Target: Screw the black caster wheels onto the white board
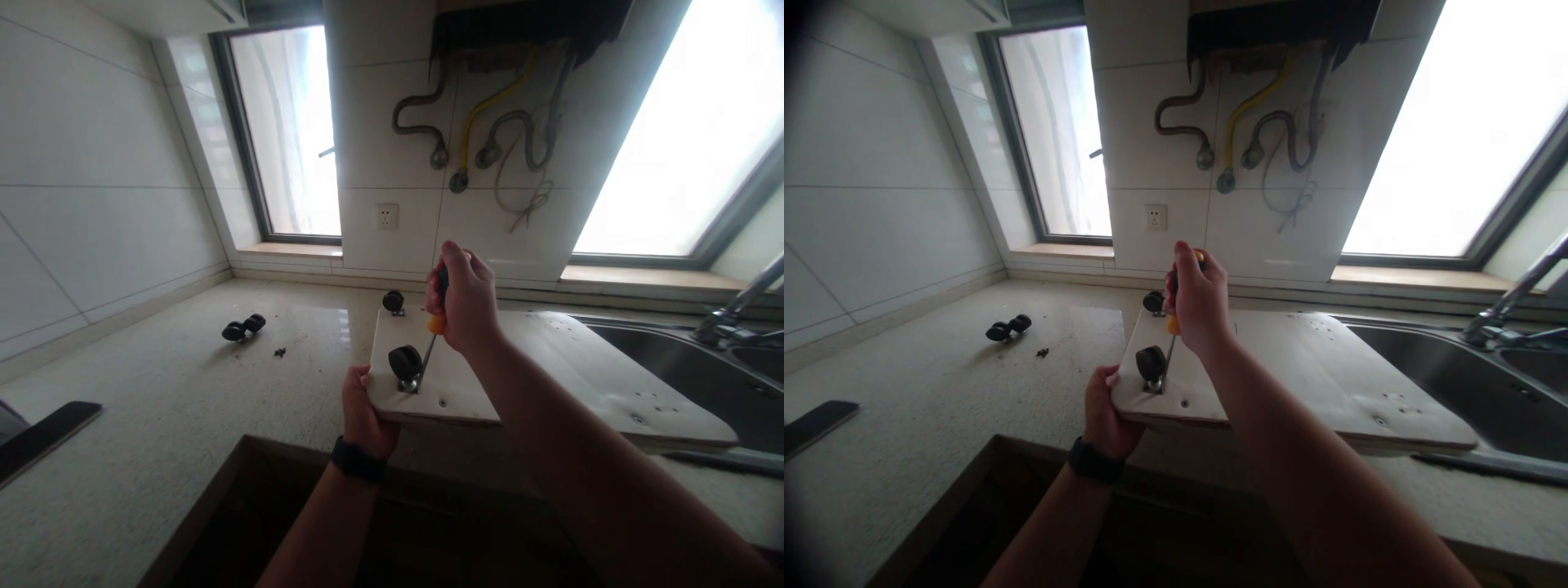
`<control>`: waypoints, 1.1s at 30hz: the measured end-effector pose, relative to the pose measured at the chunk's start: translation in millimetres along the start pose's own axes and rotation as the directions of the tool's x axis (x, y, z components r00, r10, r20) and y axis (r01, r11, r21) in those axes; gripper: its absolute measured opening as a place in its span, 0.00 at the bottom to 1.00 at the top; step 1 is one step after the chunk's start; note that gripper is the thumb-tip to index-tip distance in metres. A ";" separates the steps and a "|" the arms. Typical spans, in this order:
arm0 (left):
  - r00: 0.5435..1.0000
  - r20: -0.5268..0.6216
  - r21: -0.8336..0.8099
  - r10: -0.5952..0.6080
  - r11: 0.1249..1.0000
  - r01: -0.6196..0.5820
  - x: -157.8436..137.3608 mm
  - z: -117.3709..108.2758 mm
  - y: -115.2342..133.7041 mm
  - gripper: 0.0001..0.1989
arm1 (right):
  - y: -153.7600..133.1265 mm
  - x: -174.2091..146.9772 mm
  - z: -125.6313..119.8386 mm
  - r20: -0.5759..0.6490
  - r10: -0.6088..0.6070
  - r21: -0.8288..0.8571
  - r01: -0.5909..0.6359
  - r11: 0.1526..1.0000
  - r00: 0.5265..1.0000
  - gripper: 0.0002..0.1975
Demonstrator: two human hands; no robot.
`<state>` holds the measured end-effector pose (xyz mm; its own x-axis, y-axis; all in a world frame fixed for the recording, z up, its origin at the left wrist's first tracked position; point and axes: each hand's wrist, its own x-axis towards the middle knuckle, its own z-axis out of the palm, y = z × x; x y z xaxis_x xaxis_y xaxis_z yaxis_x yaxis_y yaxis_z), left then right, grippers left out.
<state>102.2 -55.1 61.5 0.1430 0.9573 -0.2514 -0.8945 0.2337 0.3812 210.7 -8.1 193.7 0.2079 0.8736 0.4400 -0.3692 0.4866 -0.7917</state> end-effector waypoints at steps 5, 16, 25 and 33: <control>1.000 -0.008 0.021 -0.020 1.000 0.021 -3.3 2.2 0.6 0.08 | 1.0 -0.2 6.1 0.052 0.035 -0.012 -0.034 0.999 0.998 0.19; 0.999 -0.036 0.032 -0.021 0.999 0.023 -4.3 3.6 0.2 0.10 | 1.6 -5.7 13.4 0.119 0.043 -0.023 -0.041 0.999 0.992 0.17; 0.999 -0.041 0.007 -0.018 1.000 0.019 -2.0 2.7 0.4 0.07 | 1.0 -9.2 13.7 0.154 0.027 -0.014 -0.025 1.000 0.988 0.17; 0.999 -0.026 0.004 -0.027 1.000 0.027 0.5 0.0 0.4 0.07 | -2.9 -16.7 17.5 0.181 0.013 -0.014 -0.010 1.000 0.983 0.16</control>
<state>102.0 -54.5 61.5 0.1554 0.9459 -0.2848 -0.8886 0.2599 0.3781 192.5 -24.1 196.0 0.0361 0.8657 0.4992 -0.3582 0.4776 -0.8022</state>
